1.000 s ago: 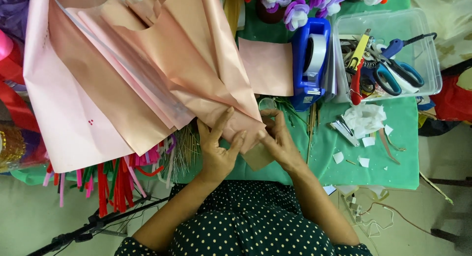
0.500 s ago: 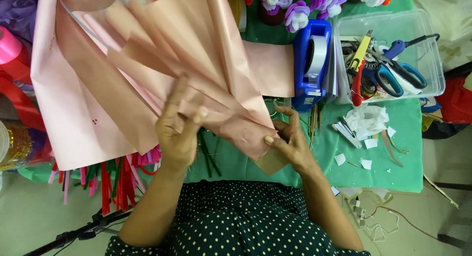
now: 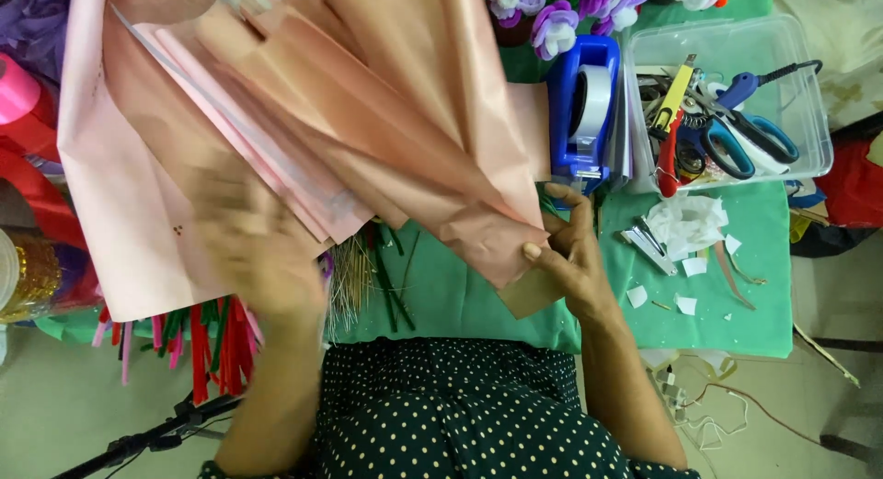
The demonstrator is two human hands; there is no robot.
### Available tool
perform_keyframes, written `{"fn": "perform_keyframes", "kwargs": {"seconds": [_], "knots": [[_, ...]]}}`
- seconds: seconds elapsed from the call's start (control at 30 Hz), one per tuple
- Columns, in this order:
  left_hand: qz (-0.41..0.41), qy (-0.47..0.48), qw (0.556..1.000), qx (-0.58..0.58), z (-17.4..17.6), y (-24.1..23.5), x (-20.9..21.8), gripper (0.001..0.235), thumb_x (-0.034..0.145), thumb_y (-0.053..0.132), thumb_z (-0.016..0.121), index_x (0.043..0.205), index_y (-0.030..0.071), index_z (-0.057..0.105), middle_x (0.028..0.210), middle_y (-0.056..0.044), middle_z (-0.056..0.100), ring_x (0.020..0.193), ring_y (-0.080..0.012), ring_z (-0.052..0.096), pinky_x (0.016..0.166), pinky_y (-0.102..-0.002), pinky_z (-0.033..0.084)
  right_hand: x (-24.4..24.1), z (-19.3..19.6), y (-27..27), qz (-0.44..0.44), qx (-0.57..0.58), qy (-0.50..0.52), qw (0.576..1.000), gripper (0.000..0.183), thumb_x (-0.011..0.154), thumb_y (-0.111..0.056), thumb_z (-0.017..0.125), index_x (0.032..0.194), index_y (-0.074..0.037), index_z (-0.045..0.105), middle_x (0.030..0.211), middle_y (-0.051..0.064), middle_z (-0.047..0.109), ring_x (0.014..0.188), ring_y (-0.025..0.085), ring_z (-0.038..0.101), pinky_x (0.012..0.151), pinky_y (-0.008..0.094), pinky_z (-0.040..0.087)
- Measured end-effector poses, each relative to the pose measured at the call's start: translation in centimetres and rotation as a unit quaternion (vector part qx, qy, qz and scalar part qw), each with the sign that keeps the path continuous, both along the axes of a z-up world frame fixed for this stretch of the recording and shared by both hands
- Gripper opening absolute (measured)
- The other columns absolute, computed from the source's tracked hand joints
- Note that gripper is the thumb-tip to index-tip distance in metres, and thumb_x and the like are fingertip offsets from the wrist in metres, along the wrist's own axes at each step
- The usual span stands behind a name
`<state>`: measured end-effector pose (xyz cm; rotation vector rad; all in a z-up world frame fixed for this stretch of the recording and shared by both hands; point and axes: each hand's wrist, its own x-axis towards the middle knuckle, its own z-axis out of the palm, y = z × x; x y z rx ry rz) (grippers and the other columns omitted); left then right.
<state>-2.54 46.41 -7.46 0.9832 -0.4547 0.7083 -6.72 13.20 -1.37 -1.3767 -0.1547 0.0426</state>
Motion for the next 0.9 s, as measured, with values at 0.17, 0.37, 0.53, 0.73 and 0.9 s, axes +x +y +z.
{"fn": "perform_keyframes", "kwargs": {"seconds": [0.17, 0.37, 0.53, 0.73, 0.9], "knots": [[-0.158, 0.215, 0.964, 0.013, 1.8, -10.0, -3.6, 0.081, 0.094, 0.04, 0.067, 0.16, 0.014, 0.027, 0.159, -0.01, 0.036, 0.143, -0.0312, 0.039, 0.116, -0.056, 0.037, 1.0, -2.6, 1.3, 0.006, 0.002, -0.061, 0.998, 0.076, 0.088, -0.017, 0.069, 0.148, -0.007, 0.024, 0.118, 0.024, 0.068, 0.102, 0.036, 0.071, 0.086, 0.05, 0.057], [-0.23, 0.325, 0.917, -0.025, -5.6, -14.3, -3.6, 0.085, 0.084, 0.02, 0.083, 0.153, 0.003, 0.036, 0.144, -0.014, 0.054, 0.125, -0.0244, 0.056, 0.107, -0.049, 0.049, 0.0, -3.6, 3.6, -0.007, -0.068, -0.061, 0.996, 0.08, 0.087, -0.015, 0.074, 0.147, -0.009, 0.021, 0.117, 0.024, 0.07, 0.102, 0.038, 0.069, 0.088, 0.052, 0.054], [-0.144, 0.344, 0.928, -0.009, -4.7, -13.7, -3.5, 0.064, 0.079, 0.01, 0.09, 0.132, 0.003, 0.054, 0.106, -0.008, 0.07, 0.093, -0.0141, 0.066, 0.081, -0.037, 0.06, -0.9, -1.8, 5.7, -0.067, -0.166, -0.051, 0.983, 0.08, 0.085, -0.012, 0.076, 0.143, -0.006, 0.021, 0.115, 0.025, 0.07, 0.096, 0.042, 0.07, 0.086, 0.054, 0.053], [-0.146, 0.372, 0.914, -0.067, -2.4, -12.8, -3.0, 0.051, 0.082, 0.001, 0.083, 0.123, 0.001, 0.053, 0.09, -0.021, 0.075, 0.071, -0.0293, 0.077, 0.064, -0.047, 0.066, -1.4, -2.0, 6.7, -0.082, -0.194, -0.035, 0.977, 0.077, 0.088, -0.018, 0.075, 0.142, -0.003, 0.022, 0.117, 0.019, 0.072, 0.098, 0.036, 0.071, 0.088, 0.05, 0.053], [-0.098, 0.447, 0.889, -0.031, 0.9, -13.6, -4.7, 0.065, 0.072, 0.014, 0.092, 0.125, 0.003, 0.057, 0.105, -0.009, 0.068, 0.092, -0.0175, 0.065, 0.084, -0.039, 0.059, -1.6, -0.8, 3.8, -0.068, -0.173, -0.094, 0.978, 0.061, 0.093, -0.013, 0.065, 0.143, 0.001, 0.033, 0.127, 0.031, 0.066, 0.108, 0.052, 0.068, 0.094, 0.061, 0.05]]}}
